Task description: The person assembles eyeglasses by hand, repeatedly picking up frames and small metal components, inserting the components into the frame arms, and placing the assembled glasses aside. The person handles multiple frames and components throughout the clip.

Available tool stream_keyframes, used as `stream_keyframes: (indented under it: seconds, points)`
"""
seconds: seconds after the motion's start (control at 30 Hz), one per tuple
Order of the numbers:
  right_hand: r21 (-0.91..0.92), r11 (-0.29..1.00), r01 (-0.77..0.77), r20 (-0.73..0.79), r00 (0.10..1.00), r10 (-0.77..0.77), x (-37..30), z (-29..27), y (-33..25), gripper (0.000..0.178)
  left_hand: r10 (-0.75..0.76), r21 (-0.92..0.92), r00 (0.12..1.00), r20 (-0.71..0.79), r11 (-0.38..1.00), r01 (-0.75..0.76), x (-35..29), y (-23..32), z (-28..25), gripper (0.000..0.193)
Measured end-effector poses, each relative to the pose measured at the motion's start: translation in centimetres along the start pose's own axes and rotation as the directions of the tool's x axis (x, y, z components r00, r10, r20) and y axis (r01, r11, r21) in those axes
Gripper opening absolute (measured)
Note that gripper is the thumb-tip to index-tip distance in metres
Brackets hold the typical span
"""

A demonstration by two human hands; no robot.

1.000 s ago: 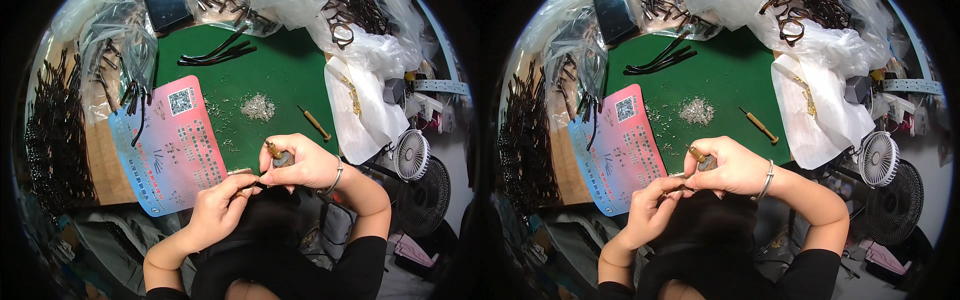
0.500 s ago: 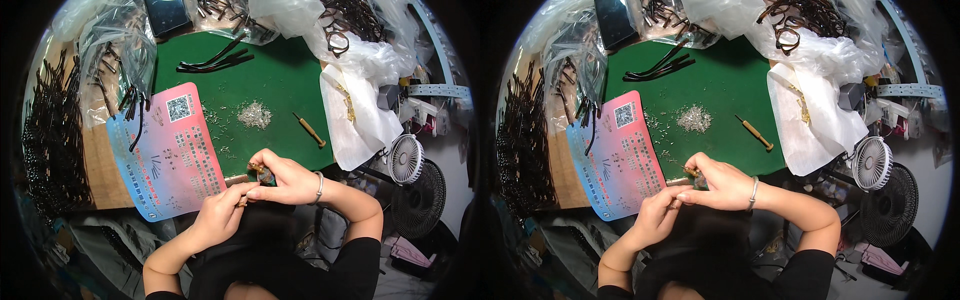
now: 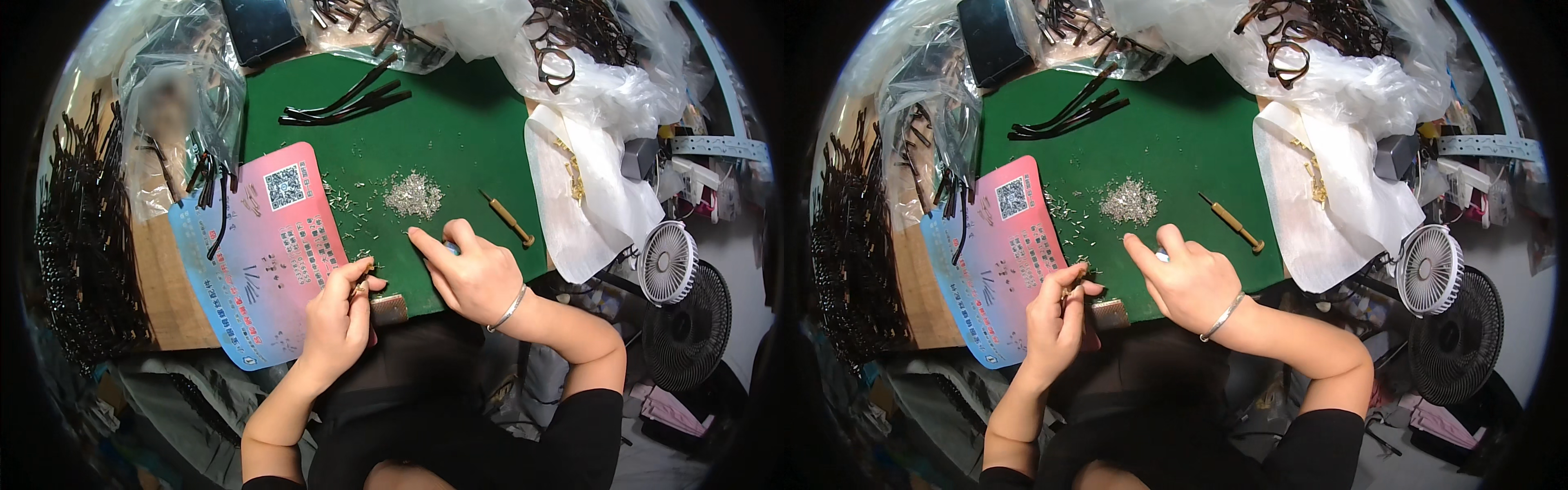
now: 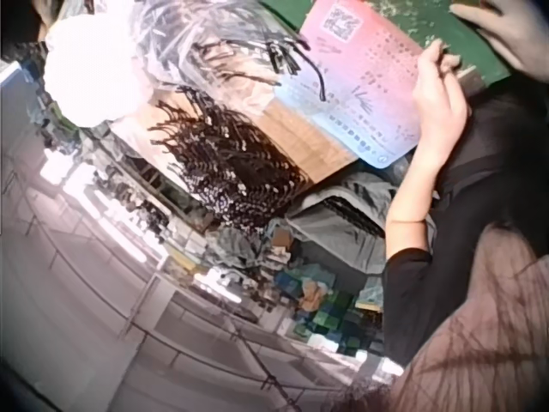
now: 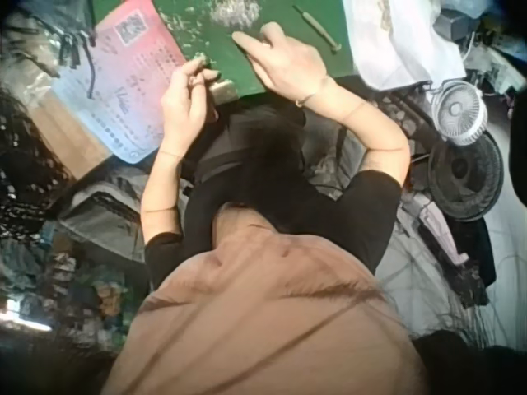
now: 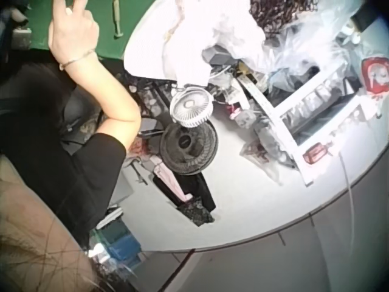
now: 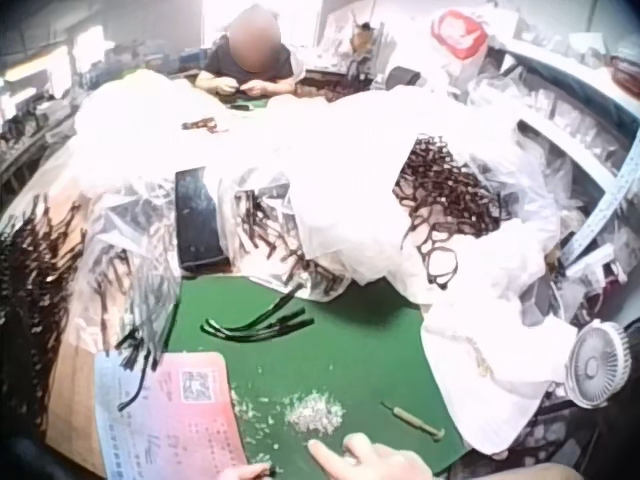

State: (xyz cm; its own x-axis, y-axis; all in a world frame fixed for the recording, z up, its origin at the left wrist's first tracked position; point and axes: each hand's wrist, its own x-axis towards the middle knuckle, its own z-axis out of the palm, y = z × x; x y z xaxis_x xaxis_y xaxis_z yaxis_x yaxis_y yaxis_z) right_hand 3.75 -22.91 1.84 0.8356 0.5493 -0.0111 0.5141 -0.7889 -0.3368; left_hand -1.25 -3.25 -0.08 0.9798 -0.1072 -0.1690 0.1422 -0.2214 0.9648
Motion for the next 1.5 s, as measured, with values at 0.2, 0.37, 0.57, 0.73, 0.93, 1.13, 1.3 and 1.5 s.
stream_keyframes:
  seconds: [0.2,0.37,0.57,0.73,0.93,1.13,1.3,1.5]
  points:
    - [-0.03,0.999,0.03,0.008,1.0,-0.03,0.0,0.2,-0.1,0.046,-0.207,-0.148,0.977,0.046,0.966,0.212,-0.3,0.7,-0.5,0.026]
    - [-0.128,0.99,0.059,0.008,0.998,-0.059,-0.2,0.5,-0.3,0.049,-0.244,-0.292,0.968,0.059,0.923,0.25,-1.4,0.7,-0.7,0.024]
    - [-0.235,0.964,0.123,-0.03,0.991,-0.133,-0.2,1.4,-0.2,0.05,-0.146,-0.085,0.989,0.0,0.986,0.146,-0.9,-0.1,-0.6,0.025]
    - [-0.223,0.966,0.135,0.021,0.991,-0.134,0.0,0.8,-0.1,0.048,-0.188,-0.131,0.982,0.009,0.974,0.187,-1.0,-0.1,-0.6,0.026]
    - [-0.334,0.922,0.199,0.0,0.978,-0.211,0.2,1.4,-0.2,0.046,-0.218,-0.175,0.976,-0.004,0.961,0.213,-1.1,0.0,-0.3,0.027]
    - [0.332,0.943,-0.017,0.244,0.967,-0.068,0.0,-0.8,-1.4,0.041,-0.167,-0.098,0.984,-0.067,0.982,0.16,-1.4,-0.3,0.3,0.03]
    - [0.585,0.808,-0.072,0.329,0.932,-0.155,0.6,-0.8,-3.0,0.03,0.013,0.12,0.987,-0.16,0.993,0.007,-1.5,-0.7,0.9,0.03]
    - [0.546,0.838,0.01,0.222,0.962,-0.156,0.9,-0.4,-3.1,0.022,-0.068,0.108,0.98,-0.186,0.99,0.089,-1.4,-0.5,1.1,0.032]
